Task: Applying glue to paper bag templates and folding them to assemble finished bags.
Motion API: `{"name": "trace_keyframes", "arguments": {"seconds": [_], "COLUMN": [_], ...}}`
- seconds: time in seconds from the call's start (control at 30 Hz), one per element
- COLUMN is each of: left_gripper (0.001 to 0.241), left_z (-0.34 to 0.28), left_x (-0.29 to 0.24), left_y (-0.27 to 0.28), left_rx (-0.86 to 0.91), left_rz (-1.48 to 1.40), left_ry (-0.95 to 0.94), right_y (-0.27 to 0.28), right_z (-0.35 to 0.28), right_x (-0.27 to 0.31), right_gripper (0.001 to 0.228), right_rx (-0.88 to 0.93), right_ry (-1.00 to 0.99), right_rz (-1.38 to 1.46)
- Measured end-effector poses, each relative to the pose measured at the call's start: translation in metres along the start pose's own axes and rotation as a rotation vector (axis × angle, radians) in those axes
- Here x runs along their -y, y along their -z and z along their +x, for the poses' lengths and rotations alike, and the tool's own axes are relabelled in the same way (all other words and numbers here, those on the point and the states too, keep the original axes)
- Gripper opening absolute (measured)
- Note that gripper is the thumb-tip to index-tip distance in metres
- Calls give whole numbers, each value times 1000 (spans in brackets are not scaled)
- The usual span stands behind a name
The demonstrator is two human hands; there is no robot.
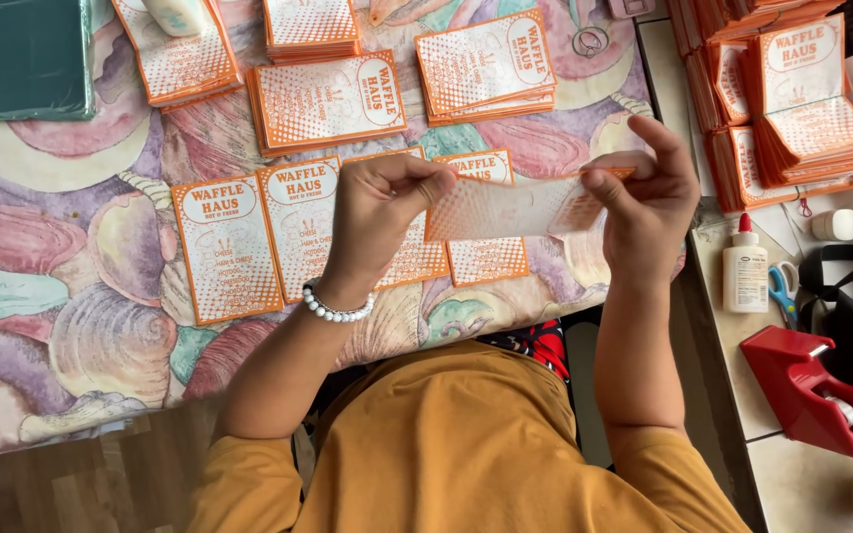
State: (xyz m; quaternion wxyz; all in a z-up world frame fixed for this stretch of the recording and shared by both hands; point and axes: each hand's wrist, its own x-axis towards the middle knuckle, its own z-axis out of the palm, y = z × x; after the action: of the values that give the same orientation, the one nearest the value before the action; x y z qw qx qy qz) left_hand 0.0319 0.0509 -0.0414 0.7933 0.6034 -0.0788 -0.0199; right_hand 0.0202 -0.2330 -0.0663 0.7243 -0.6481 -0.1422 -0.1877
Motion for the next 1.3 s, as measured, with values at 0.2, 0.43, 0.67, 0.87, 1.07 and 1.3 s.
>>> {"name": "trace_keyframes", "arguments": {"seconds": [0.2, 0.43, 0.67, 0.87, 1.07, 1.3], "left_gripper": [7, 20, 67, 16, 18, 15], "left_z": [-4, -1, 50, 63, 46, 36], "left_x": [-9, -26, 22, 22, 13, 16], "left_y": [6, -6, -18, -35, -35, -37], "left_rx": [-18, -77, 247, 341, 289, 343], "left_rz": [332, 412, 871, 653, 771, 934], "left_ry": [-139, -296, -649, -619, -579, -709], "right_y": [20, 42, 34, 36, 46, -24], "right_z": [1, 3, 4, 4, 16, 19], "right_x": [-5, 18, 29, 35, 53, 57], "right_gripper": [59, 47, 50, 55, 31, 40], "right_rx": [-91, -187, -40, -100, -80, 466], "right_ry": [-74, -80, -67, -36, 428, 478], "right_rz": [-66, -196, -222, -244, -650, -1287]}}
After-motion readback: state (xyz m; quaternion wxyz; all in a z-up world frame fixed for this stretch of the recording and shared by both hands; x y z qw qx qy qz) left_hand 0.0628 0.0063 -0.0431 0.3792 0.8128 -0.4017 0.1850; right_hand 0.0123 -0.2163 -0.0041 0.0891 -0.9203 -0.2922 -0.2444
